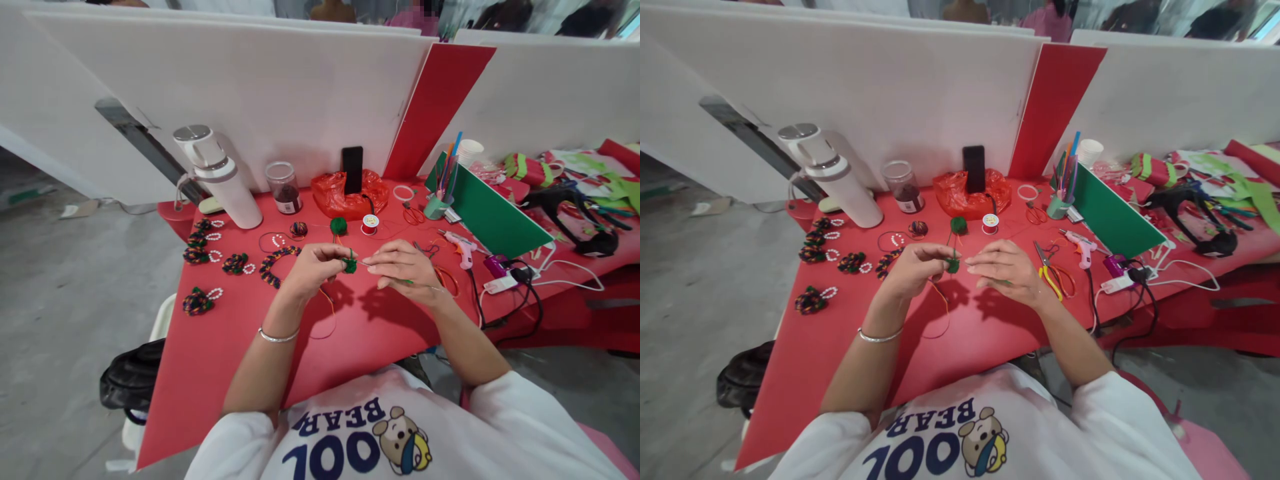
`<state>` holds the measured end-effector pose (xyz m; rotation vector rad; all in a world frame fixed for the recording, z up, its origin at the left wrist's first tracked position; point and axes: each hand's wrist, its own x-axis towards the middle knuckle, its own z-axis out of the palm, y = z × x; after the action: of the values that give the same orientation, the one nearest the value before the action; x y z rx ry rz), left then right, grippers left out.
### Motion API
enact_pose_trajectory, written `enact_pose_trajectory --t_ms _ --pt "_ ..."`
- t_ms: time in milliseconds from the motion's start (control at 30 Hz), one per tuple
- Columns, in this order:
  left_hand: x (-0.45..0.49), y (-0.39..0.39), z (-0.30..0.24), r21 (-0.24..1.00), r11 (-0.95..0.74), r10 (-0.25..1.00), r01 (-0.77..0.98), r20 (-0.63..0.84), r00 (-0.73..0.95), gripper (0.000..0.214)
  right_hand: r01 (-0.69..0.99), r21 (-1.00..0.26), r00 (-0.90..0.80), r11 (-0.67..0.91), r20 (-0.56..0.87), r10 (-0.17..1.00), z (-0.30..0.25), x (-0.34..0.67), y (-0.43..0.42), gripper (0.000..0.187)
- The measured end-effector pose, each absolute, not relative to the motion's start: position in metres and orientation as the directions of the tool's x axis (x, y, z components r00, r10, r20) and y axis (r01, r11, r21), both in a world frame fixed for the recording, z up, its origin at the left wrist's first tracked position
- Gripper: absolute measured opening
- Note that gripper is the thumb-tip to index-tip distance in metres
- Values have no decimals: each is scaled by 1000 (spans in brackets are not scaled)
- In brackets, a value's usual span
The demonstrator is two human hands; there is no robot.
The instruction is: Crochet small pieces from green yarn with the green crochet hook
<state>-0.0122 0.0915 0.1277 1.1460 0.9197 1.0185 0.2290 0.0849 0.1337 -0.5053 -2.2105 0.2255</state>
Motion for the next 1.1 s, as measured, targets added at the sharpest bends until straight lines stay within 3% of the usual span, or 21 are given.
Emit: enact_pose_trajectory --t_ms 167,433,800,1100 --pt "-10 91 131 958 158 940 -238 -72 333 22 270 -338 -583 902 688 432 139 233 85 23" --pt "-2 90 126 922 204 936 -330 -84 343 38 274 -301 -575 913 710 406 141 231 83 24" --pt "-5 90 128 929 213 935 -303 -104 338 34 338 -202 -568 919 734 371 142 228 79 21" --pt "-11 90 133 929 245 919 -277 -131 372 29 321 -261 -590 911 697 407 142 231 81 21"
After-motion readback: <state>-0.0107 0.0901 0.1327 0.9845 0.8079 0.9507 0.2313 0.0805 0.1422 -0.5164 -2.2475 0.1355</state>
